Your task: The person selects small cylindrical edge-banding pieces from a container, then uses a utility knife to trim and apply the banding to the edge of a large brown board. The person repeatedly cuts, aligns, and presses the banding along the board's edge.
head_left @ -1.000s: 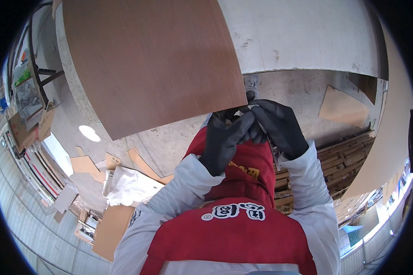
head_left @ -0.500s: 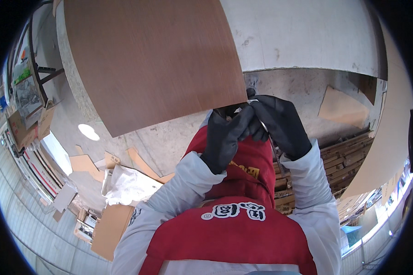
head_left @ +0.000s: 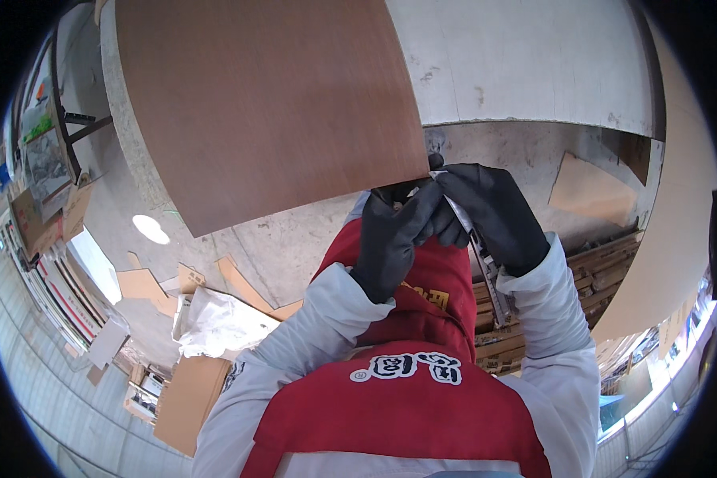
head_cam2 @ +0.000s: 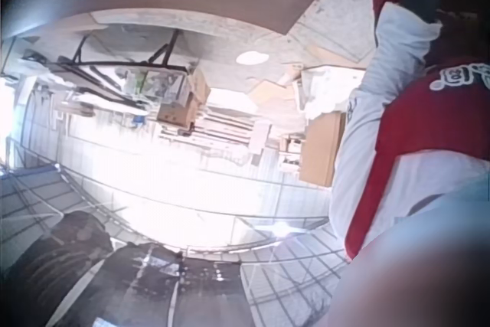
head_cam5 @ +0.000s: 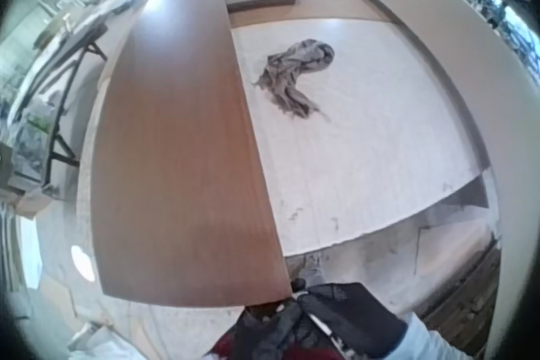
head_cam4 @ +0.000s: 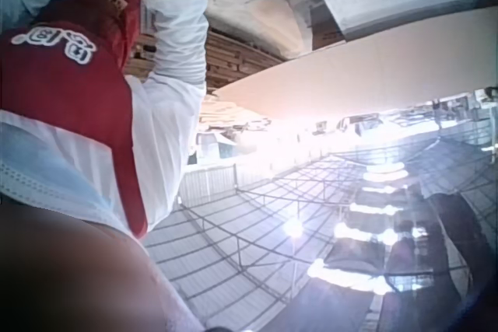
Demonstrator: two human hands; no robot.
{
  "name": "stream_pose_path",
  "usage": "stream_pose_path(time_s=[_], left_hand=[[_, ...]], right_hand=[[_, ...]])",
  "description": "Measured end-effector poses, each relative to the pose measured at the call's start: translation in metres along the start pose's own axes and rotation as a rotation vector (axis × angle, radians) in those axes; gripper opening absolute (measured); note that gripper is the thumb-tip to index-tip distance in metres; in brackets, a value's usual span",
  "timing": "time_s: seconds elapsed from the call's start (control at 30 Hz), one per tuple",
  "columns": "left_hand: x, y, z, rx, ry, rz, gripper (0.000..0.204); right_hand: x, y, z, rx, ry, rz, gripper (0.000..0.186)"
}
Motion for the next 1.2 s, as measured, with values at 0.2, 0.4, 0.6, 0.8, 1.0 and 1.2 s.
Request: stream_pose_path(time_s=[0.2,0.4,0.6,0.8,1.0,1.2], left_hand=[[0.0,0.001,-0.007,0.104,0.063,0.044,0.034],[-0.002,0.004,0.0,0.122,0.078,0.053,0.032],[0.001,0.002,-0.002,-0.004,-0.036,0.02,0.033],[-0.027,0.014,-0.011,0.446,0.078,-0.1,0.039],[-0.07,0.029,-0.03,0.687,0.034,-0.125,0.046],[-0.109,0.057,-0.029,0.956,-0.042,0.067,0.048]], right_hand=[[0.0,-0.008,-0.001,0.023,-0.087,0.045,0.026],[0.002,0.0,-0.004,-0.179,-0.059,-0.284,0.027],[0.001,-0.011,0.001,-0.103,-0.099,-0.074,0.029],[-0.02,0.013,0.012,-0.017,-0.098,0.114,0.031],[-0.071,0.041,0.05,-0.002,-0.137,0.21,0.053],[-0.103,0.02,0.078,-0.104,-0.168,-0.024,0.065]])
Point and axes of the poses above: each hand's wrist, its own x-axis towards the middle knuckle, its own z-axis out of the palm, y = z × x, the point moved 5 cm from there along x, towards the middle knuckle, and after that the axes turned 7 degrees about y, right-handed, at the moved point
